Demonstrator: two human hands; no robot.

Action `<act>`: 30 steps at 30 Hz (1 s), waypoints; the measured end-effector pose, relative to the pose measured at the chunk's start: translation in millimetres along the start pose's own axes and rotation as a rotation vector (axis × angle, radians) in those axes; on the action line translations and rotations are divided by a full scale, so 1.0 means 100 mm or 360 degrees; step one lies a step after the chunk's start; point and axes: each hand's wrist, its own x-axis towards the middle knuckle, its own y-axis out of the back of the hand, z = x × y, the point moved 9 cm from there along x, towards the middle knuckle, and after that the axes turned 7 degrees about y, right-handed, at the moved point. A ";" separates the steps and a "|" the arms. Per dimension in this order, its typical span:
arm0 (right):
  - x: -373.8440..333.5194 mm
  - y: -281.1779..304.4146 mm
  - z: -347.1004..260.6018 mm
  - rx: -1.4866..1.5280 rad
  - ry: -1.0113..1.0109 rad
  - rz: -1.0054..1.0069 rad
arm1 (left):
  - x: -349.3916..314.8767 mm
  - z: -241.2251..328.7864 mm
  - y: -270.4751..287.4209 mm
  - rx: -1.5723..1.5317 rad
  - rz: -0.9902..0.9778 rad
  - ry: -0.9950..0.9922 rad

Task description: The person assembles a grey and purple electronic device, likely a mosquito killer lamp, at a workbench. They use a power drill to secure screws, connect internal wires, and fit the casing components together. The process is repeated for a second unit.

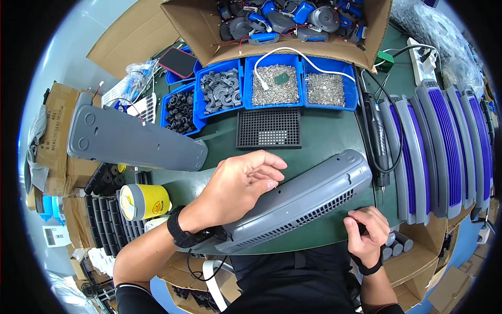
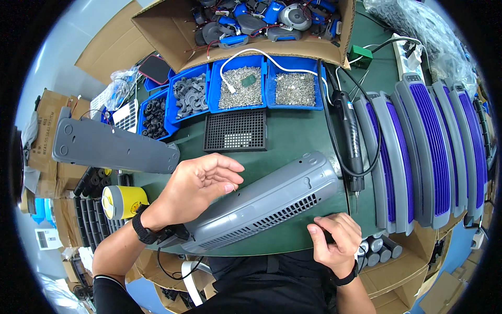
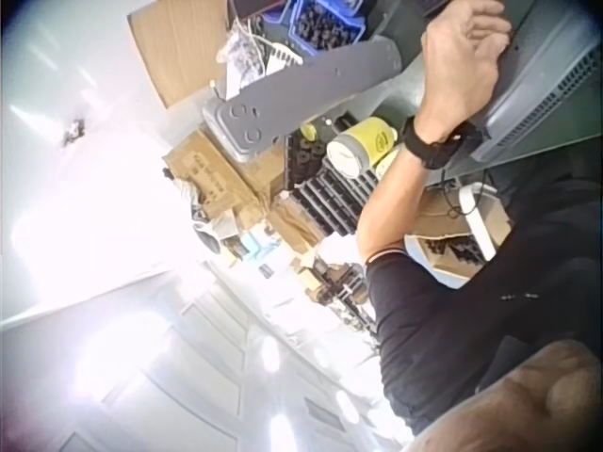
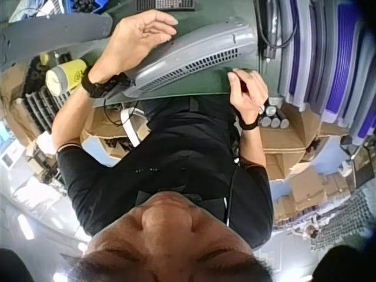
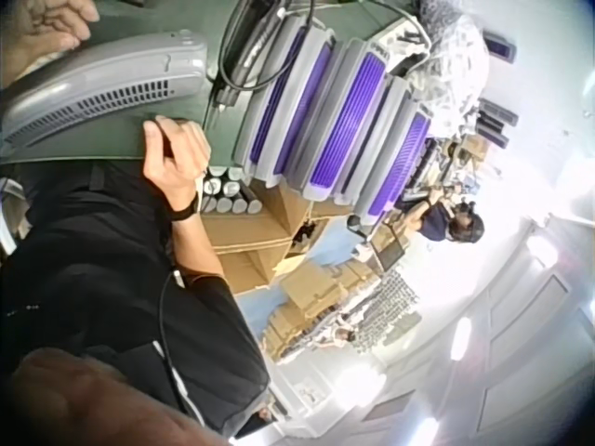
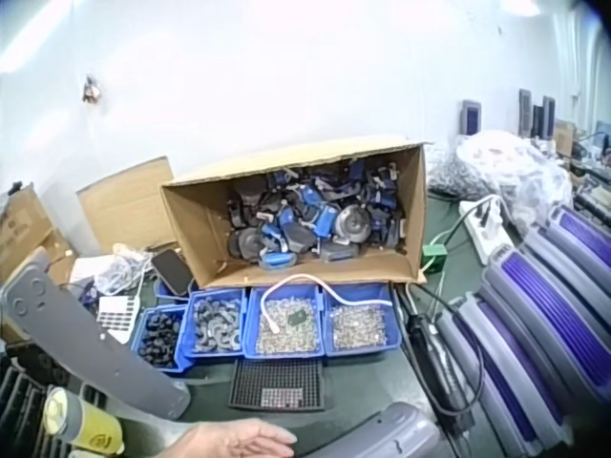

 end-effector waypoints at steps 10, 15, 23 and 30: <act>0.00 0.01 0.00 -0.0012 0.0000 -0.0006 | -0.05 0.07 -0.06 0.0077 -0.0050 0.0053; 0.00 0.01 0.00 0.0001 0.0016 0.0010 | -0.15 0.28 -0.11 0.0198 -0.0164 -0.0103; 0.01 0.02 0.01 -0.0037 0.0018 0.0032 | 0.60 0.90 0.31 0.1190 0.0176 -0.0611; -0.01 0.01 -0.01 -0.0021 0.0007 0.0052 | 1.46 0.66 0.41 0.1339 0.0430 -0.0689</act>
